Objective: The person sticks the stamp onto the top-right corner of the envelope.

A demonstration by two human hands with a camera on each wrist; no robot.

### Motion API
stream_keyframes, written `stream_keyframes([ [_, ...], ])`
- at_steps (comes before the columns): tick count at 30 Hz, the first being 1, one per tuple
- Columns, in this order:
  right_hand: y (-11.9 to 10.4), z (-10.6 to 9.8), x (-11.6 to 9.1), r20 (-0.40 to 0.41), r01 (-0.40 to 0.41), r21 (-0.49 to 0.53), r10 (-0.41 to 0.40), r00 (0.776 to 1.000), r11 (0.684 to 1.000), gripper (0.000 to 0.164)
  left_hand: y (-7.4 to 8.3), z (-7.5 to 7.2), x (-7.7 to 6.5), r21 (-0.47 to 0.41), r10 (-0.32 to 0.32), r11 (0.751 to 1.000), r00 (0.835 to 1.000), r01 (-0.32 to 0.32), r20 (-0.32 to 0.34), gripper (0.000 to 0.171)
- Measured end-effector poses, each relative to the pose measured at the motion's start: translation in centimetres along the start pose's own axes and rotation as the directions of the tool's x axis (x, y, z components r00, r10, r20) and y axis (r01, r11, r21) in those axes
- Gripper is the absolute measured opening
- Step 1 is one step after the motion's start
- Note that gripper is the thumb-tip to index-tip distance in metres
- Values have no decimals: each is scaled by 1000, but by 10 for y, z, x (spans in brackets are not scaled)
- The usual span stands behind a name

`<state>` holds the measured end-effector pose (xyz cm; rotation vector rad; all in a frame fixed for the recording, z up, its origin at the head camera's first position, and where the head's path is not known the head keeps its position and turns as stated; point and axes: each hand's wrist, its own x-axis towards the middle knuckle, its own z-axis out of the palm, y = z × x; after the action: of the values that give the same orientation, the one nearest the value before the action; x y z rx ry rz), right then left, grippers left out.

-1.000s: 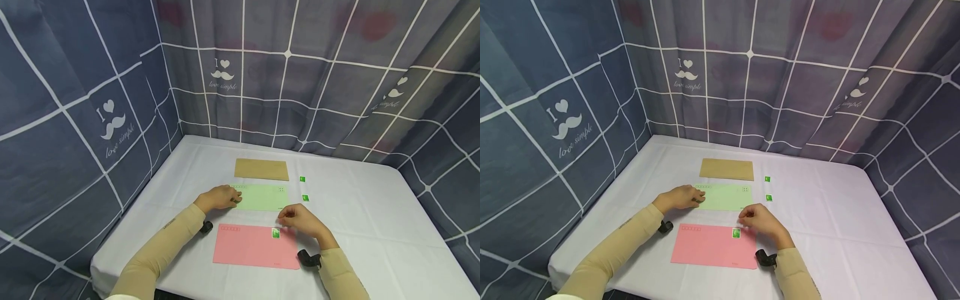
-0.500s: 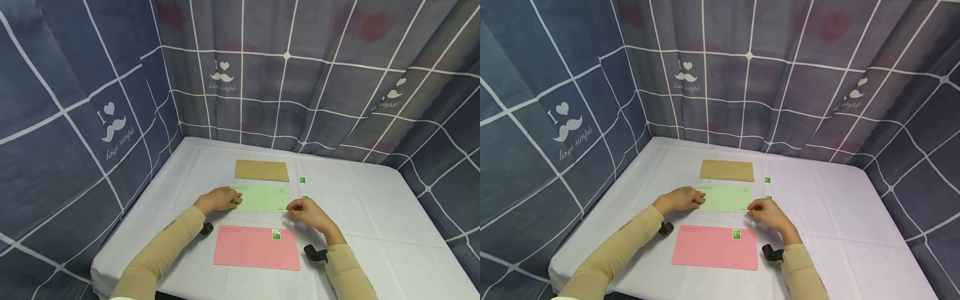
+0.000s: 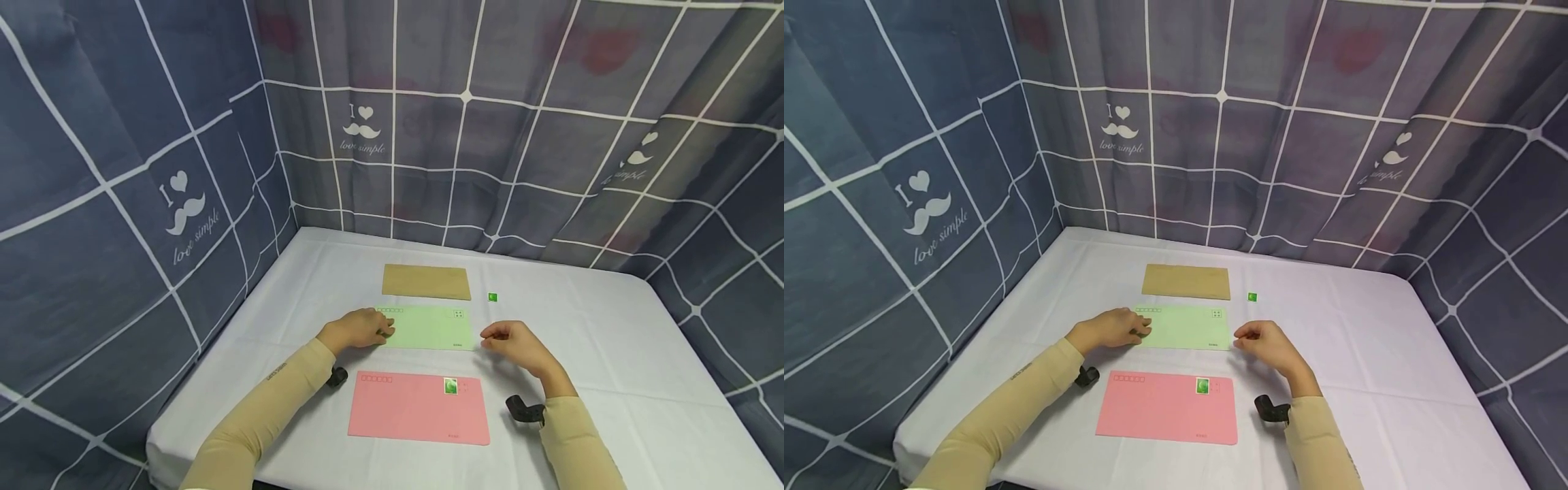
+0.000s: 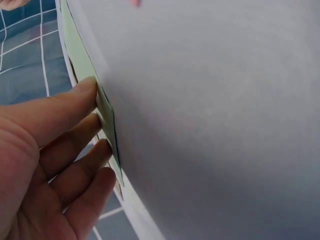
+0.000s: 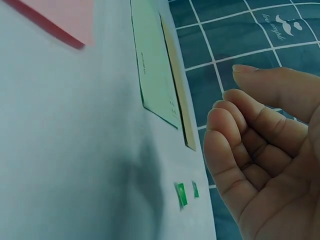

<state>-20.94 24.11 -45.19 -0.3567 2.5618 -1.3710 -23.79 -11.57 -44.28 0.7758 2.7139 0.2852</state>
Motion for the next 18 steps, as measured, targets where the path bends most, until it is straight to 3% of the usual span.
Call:
stream_keyframes([
  [11,3,-13,1,-47,3,-38,-5,999,999,28,0,3,2,-38,1,999,1000,-2,-9,36],
  [18,5,-21,4,-82,-34,-49,30,996,998,27,1,4,2,-10,-1,1000,1000,1,-13,35],
])
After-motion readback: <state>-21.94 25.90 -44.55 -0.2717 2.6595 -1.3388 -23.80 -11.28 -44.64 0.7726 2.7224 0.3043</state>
